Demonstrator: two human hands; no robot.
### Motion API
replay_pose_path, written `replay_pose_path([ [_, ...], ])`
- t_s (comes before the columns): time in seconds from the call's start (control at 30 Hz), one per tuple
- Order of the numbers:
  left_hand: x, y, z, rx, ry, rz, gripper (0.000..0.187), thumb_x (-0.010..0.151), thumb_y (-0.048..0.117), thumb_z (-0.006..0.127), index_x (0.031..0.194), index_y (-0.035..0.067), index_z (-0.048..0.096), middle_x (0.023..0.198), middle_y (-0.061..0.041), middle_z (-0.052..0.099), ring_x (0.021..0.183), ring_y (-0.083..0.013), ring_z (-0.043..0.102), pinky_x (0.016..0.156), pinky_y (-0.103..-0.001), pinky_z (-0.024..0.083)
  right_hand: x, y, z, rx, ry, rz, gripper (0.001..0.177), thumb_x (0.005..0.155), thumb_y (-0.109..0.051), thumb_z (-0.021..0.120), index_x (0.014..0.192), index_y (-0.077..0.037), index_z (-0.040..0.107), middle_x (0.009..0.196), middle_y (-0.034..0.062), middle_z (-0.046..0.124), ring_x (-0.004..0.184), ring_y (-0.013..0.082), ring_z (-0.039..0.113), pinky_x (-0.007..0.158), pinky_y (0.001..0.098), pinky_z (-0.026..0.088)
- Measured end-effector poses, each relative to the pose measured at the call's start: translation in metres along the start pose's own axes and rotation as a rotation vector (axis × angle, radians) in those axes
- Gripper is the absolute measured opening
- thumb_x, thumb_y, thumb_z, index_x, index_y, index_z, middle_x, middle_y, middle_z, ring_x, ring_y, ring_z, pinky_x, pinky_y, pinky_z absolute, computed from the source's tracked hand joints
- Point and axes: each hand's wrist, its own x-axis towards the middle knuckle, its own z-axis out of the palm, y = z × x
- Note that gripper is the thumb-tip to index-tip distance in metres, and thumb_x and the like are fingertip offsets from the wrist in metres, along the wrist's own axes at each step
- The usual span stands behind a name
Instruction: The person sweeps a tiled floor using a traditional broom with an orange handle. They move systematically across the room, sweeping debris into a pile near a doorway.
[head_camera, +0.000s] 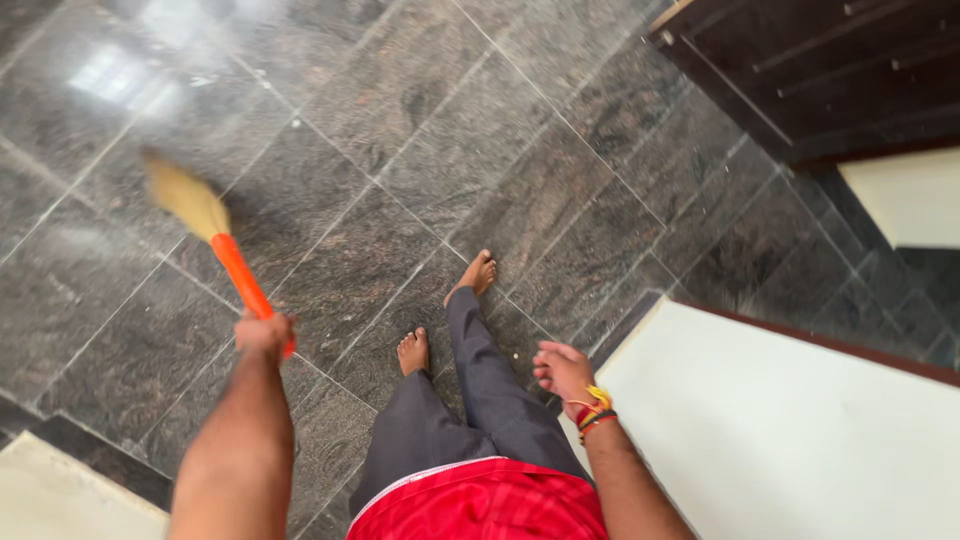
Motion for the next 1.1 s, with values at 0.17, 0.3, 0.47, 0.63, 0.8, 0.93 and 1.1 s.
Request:
replay_pose_path([
  [0.17,0.022,0.054,0.066,0.582,-0.201,0.025,0.054,0.077,0.033,0.088,0.115,-0.003,0.074,0.093,-0.013,0.076,0.078,-0.0245,0.073,0.072,-0.039,0.060,0.004,0.025,-0.064,0.163,0.147,0.083,0.036,0.091,-0.014,0.065,0.126,-0.007,0.066,0.092,0.0061,0.072,0.073,0.0131,0.065,0.060,0.0283,0.053],
  [0.3,-0.048,0.074,0.138,0.868,-0.257,0.351,0.048,0.085,0.020,0.073,0.130,0.007,0.061,0.113,-0.017,0.075,0.103,-0.0320,0.074,0.089,-0.043,0.060,0.006,0.031,-0.075,0.164,0.214,0.130,0.036,0.091,-0.016,0.062,0.126,-0.007,0.067,0.092,0.0053,0.071,0.073,0.0139,0.065,0.061,0.0295,0.052],
  [0.47,-0.136,0.113,0.231,1.103,-0.625,0.449,0.055,0.077,0.023,0.079,0.129,0.009,0.065,0.127,-0.017,0.070,0.121,-0.0310,0.067,0.103,-0.041,0.056,0.029,0.012,-0.068,0.013,0.171,0.122,0.039,0.090,-0.014,0.061,0.128,-0.006,0.067,0.093,0.0066,0.073,0.073,0.0142,0.065,0.059,0.0291,0.050],
  [0.63,-0.240,0.188,0.290,1.073,-0.720,0.581,0.062,0.084,0.021,0.067,0.143,0.012,0.050,0.130,-0.017,0.065,0.120,-0.0329,0.066,0.101,-0.043,0.056,0.055,-0.027,-0.067,0.036,0.164,0.101,0.041,0.089,-0.014,0.062,0.129,-0.006,0.066,0.093,0.0045,0.072,0.073,0.0131,0.065,0.059,0.0285,0.051],
  [0.8,-0.271,0.257,0.251,1.067,-0.786,0.779,0.073,0.087,0.017,0.062,0.154,0.016,0.033,0.132,-0.017,0.058,0.118,-0.0383,0.064,0.099,-0.047,0.054,0.070,-0.071,-0.067,0.178,0.148,0.012,0.040,0.090,-0.014,0.062,0.128,-0.005,0.066,0.090,0.0046,0.072,0.072,0.0130,0.065,0.059,0.0281,0.050],
  [0.93,-0.216,0.291,0.194,1.113,-0.648,0.812,0.061,0.087,0.024,0.066,0.144,0.014,0.049,0.117,-0.019,0.070,0.111,-0.0380,0.068,0.097,-0.047,0.055,0.066,-0.124,-0.052,0.205,0.103,-0.043,0.040,0.089,-0.014,0.064,0.128,-0.004,0.067,0.088,0.0039,0.071,0.072,0.0112,0.064,0.059,0.0266,0.050],
  [1.1,-0.117,0.325,0.115,0.981,-0.368,0.651,0.075,0.081,0.033,0.080,0.145,0.014,0.047,0.115,-0.018,0.073,0.108,-0.0353,0.072,0.095,-0.046,0.058,0.066,-0.175,-0.016,0.147,0.051,-0.112,0.042,0.089,-0.015,0.064,0.129,-0.003,0.067,0.089,0.0027,0.073,0.072,0.0110,0.065,0.059,0.0262,0.051],
])
